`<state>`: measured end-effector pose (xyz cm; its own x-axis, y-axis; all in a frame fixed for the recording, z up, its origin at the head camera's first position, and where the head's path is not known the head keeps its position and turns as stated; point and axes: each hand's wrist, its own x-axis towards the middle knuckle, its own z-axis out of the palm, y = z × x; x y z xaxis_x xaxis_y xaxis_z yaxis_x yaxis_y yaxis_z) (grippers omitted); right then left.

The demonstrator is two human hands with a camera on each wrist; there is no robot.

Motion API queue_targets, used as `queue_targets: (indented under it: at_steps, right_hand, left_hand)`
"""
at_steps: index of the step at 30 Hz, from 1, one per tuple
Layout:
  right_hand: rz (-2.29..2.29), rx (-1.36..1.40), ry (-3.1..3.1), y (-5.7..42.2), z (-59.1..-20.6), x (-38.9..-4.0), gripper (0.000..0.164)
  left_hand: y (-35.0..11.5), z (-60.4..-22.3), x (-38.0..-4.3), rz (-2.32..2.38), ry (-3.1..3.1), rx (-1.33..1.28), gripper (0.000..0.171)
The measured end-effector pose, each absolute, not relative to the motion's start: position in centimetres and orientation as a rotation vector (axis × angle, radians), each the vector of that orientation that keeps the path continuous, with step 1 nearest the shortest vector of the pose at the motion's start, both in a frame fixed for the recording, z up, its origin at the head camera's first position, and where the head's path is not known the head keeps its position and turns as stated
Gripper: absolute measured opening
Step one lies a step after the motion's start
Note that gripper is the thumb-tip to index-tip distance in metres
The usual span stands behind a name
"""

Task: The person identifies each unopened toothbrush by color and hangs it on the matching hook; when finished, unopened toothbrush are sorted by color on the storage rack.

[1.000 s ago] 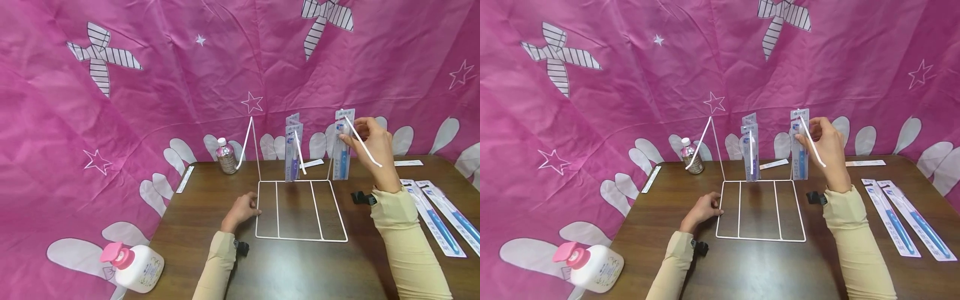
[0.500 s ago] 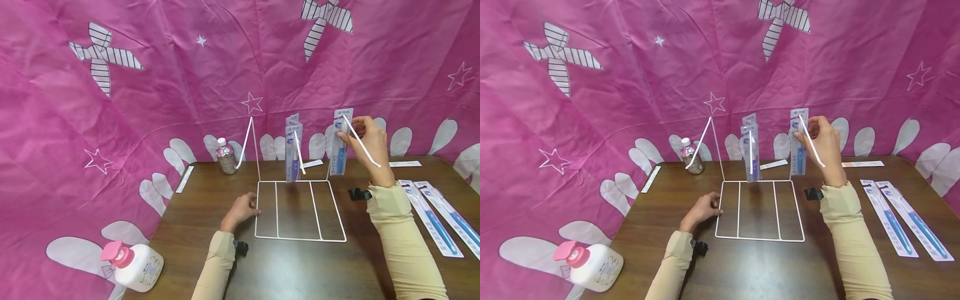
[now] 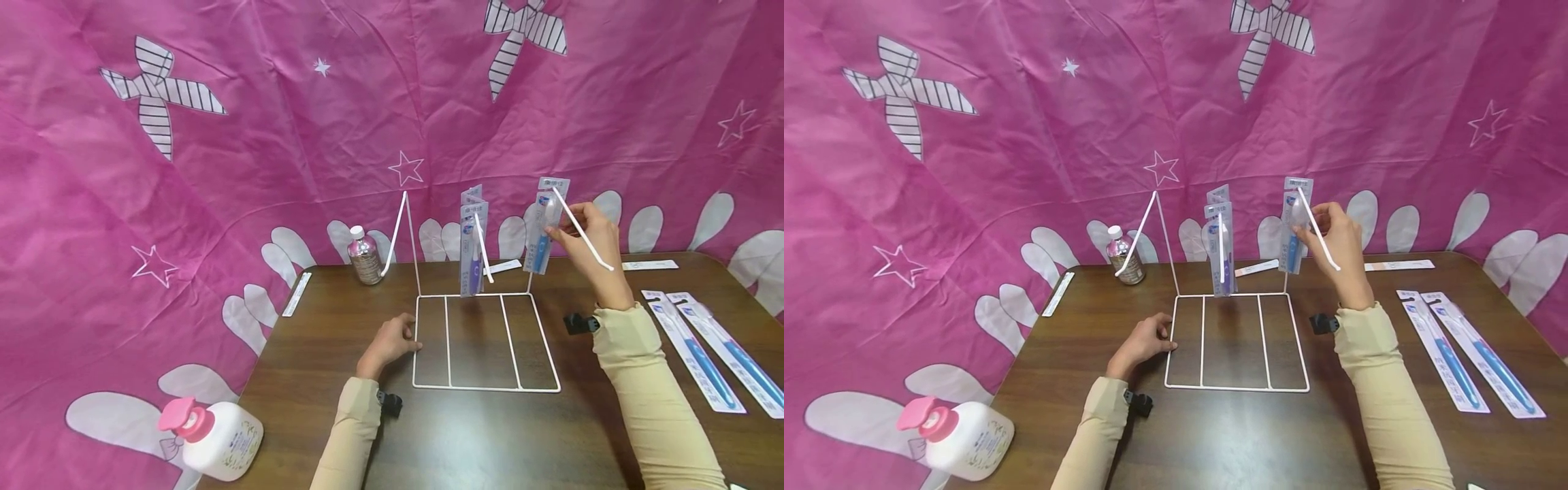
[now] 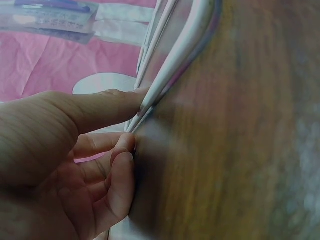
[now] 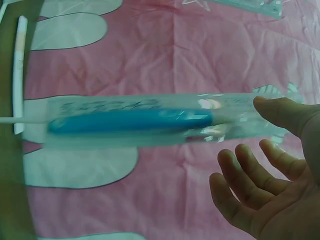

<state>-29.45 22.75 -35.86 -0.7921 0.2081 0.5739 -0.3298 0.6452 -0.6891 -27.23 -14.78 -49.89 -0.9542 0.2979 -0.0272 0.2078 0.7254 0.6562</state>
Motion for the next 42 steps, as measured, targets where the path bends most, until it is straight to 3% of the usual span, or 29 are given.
queue_targets:
  at_steps: [15, 31, 42]
  right_hand:
    - [1.055, 0.07, -2.357, 26.1, -41.3, -28.6, 0.027]
    - [0.778, 0.034, -2.704, 33.8, -45.2, -25.8, 0.034]
    - [0.527, -0.149, -2.847, 38.0, -46.1, -24.2, 0.034]
  left_hand:
    - [-15.2, -49.9, -27.1, 1.064, 2.792, 0.387, 0.058]
    - [-15.6, -49.9, -27.2, 1.058, 2.793, 0.391, 0.058]
    - [-15.2, -50.0, -27.2, 1.057, 2.794, 0.388, 0.058]
